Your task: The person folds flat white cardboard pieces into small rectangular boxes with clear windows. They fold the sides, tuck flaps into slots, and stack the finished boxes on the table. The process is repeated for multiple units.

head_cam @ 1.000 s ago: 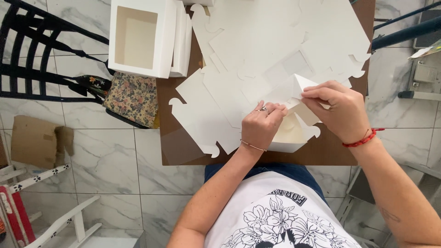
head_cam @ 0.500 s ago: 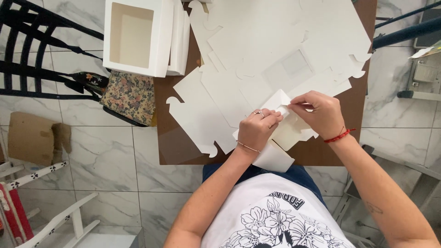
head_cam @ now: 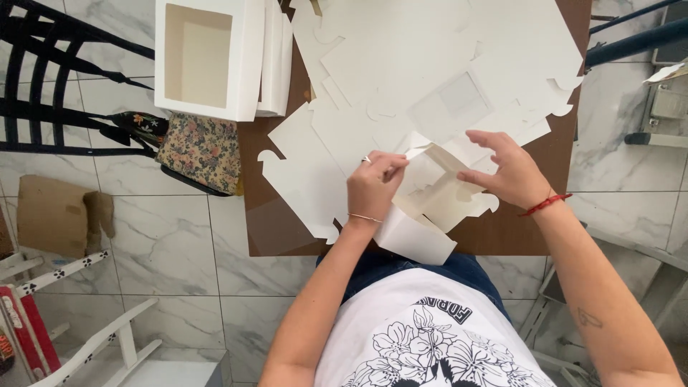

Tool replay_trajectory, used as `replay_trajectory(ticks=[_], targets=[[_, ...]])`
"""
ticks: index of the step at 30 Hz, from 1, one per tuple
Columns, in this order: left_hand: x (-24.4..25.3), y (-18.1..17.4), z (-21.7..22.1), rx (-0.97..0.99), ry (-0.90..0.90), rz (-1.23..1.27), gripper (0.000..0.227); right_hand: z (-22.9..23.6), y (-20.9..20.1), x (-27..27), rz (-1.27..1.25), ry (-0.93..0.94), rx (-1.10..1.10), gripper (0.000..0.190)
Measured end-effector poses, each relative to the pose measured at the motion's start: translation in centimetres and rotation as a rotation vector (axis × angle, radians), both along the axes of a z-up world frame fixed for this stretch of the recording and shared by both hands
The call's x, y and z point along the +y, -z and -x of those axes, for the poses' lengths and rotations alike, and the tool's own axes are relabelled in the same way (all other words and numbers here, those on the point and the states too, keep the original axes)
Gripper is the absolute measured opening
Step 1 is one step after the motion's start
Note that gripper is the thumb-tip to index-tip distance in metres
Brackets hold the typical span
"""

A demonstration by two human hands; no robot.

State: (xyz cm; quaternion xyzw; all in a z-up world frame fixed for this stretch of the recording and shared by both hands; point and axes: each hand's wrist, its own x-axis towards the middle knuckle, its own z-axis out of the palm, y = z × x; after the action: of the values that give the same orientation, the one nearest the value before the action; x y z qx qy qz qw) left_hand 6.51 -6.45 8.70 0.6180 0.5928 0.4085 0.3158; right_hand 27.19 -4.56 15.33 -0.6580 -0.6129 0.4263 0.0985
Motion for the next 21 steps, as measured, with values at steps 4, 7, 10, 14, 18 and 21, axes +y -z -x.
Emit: replay_trajectory(ticks=[4, 7, 10, 14, 18, 21], targets=[[0.7, 0.4, 0.7, -0.176, -0.051, 0.225, 0.013, -2.0, 4.2, -1.4, 0.228, -0.16, -0.244, 0.049], [1.3, -0.1, 1.2, -0.15, -0.044, 0.259, 0.012, -2.7, 7.2, -2.1, 0.256, -0.046, -0.254, 0.032], [1.3, -2.2, 0.5, 0.233, 0.075, 0.136, 0.019, -2.6, 7.5, -1.6, 0.182, 0.0, -0.253, 0.021], [-1.4, -4.5, -4.2, 0.4, 0.394, 0.272, 0.019, -0.5, 3.8, 0.1, 0.346, 0.099, -0.195, 0.021], [-3.8, -1.4, -7.7, 0.521, 0.536, 0.515, 0.055, -0.8, 3.6, 1.9, 0.498, 0.054, -0.224, 0.027], [-3.9, 3.7, -8.0, 0.464, 0.578, 0.594, 0.03, -0.8, 3.1, 2.5, 0.533, 0.055, -0.168, 0.029]])
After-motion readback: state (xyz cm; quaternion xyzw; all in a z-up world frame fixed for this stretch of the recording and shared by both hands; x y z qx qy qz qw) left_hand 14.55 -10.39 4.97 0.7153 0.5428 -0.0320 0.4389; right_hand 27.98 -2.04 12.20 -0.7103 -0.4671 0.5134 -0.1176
